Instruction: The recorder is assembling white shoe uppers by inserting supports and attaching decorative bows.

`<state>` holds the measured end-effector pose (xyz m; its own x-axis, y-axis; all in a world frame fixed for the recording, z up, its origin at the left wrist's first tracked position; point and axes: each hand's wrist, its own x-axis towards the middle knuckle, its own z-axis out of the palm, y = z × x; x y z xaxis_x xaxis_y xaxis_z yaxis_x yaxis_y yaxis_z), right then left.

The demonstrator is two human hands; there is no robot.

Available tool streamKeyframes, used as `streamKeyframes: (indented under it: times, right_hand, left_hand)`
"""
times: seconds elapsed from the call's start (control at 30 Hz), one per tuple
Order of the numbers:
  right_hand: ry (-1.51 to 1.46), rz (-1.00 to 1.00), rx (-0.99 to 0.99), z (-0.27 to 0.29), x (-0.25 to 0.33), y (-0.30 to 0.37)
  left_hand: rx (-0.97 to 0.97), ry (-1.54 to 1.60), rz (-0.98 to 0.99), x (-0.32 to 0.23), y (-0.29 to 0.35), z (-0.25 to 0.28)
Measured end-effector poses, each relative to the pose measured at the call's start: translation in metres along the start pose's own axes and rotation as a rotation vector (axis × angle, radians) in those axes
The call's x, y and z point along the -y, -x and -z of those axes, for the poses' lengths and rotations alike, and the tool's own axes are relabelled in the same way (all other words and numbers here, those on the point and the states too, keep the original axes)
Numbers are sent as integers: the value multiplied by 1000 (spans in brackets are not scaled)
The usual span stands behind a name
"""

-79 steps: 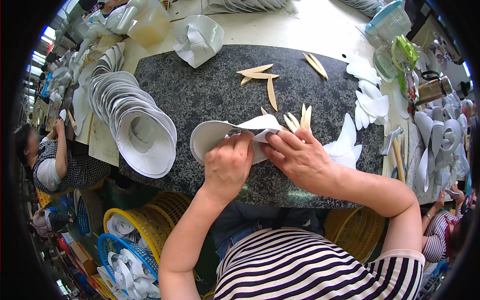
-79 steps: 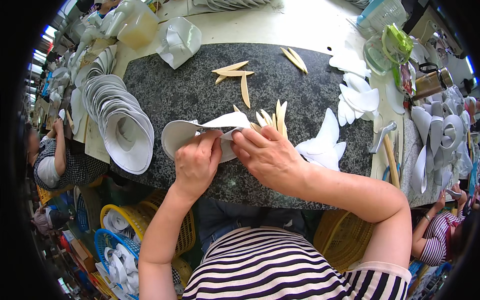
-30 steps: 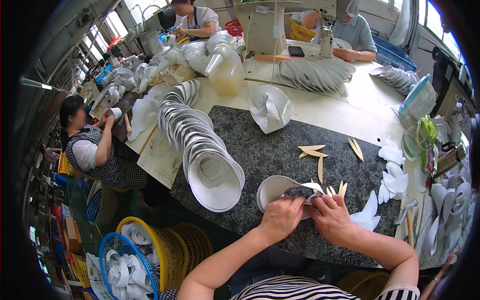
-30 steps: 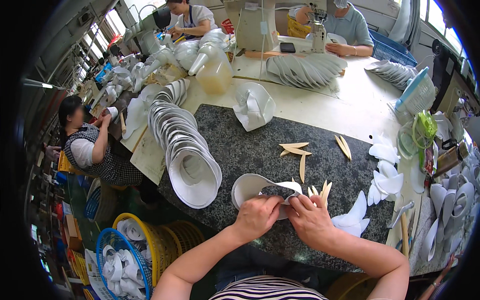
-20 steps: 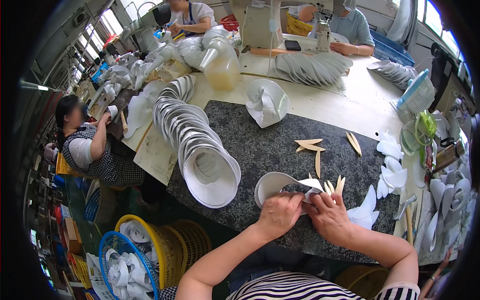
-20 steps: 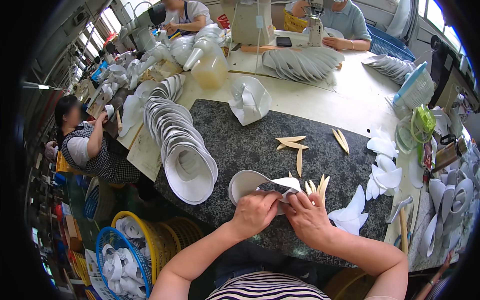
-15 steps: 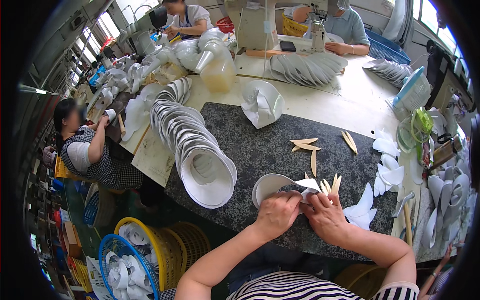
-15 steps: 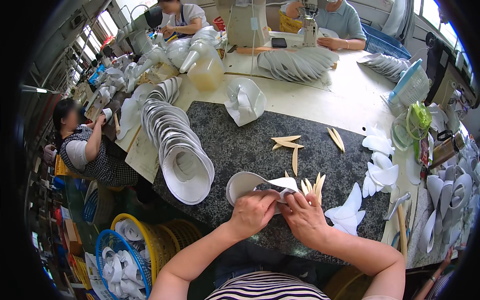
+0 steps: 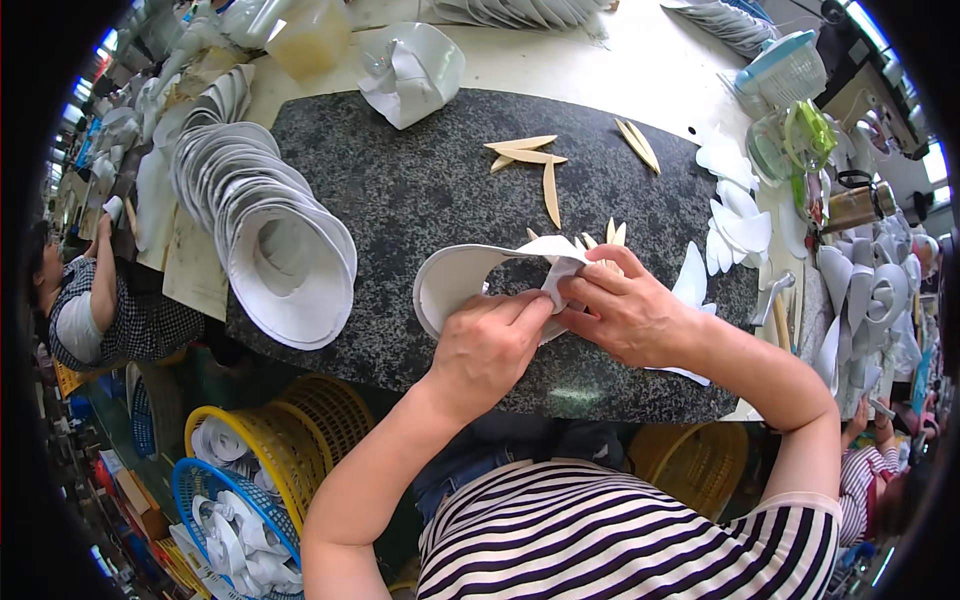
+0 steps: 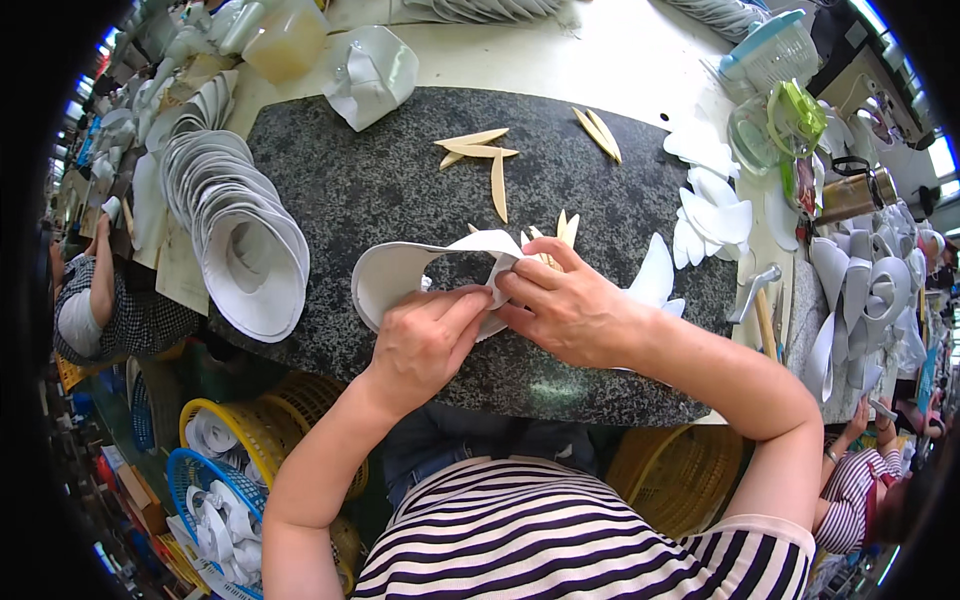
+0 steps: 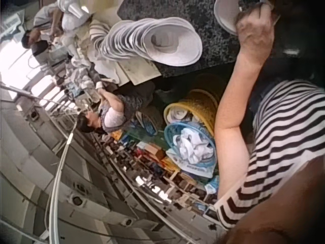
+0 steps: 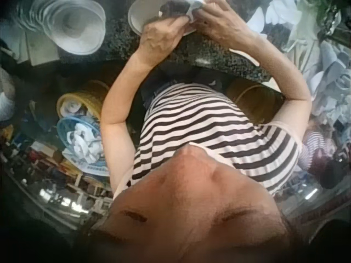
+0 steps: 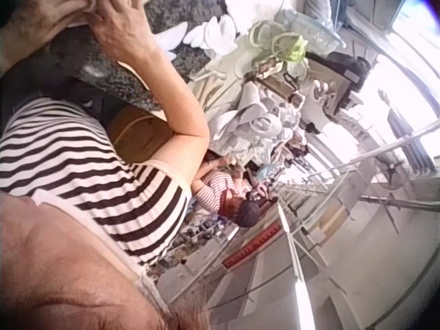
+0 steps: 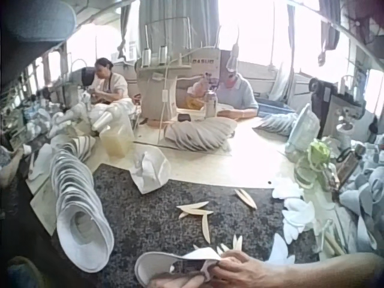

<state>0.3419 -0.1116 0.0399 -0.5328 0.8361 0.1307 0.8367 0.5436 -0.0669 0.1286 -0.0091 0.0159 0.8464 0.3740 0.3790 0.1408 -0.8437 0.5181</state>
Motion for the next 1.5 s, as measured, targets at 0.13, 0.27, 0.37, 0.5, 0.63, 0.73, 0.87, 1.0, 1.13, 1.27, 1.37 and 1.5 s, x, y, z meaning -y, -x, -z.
streamKeyframes:
  times: [0.13,0.27,0.37,0.5,0.63,0.73,0.87,1.0,1.13,1.27,1.37,1.5]
  right_hand:
    - [-55,16,-24,10,1,13]
    - [-67,-54,79,14,11,26]
    - [-5,-117,-49,14,21,14]
    - [279,-136,-38,3,39,-3]
    - [271,-77,-1,3,54,-10]
    - [271,-64,51,-2,52,-9]
    - [156,-85,53,-1,49,-14]
    - [46,-100,22,1,43,-16]
    - [-84,-84,-12,-4,33,-27]
    - [-185,-93,-28,-5,29,-29]
    - [-250,-137,-6,-12,30,-27]
    - [-294,-164,28,-10,27,-25]
  left_hand:
    - [23,-137,-114,-5,5,-3]
    - [47,-518,-298,-19,13,-25]
    - [13,-595,-330,-21,7,-26]
    - [107,-597,-319,-17,17,-10]
    - [205,-704,-327,-18,38,17]
    - [252,-726,-287,-24,46,20]
    - [218,-689,-221,-31,46,16]
    - [126,-602,-185,-31,31,12]
    - [235,-675,-132,-35,28,13]
    - [234,-731,-185,-36,23,14]
    - [292,-778,-185,-43,21,13]
    - [325,-783,-175,-47,18,13]
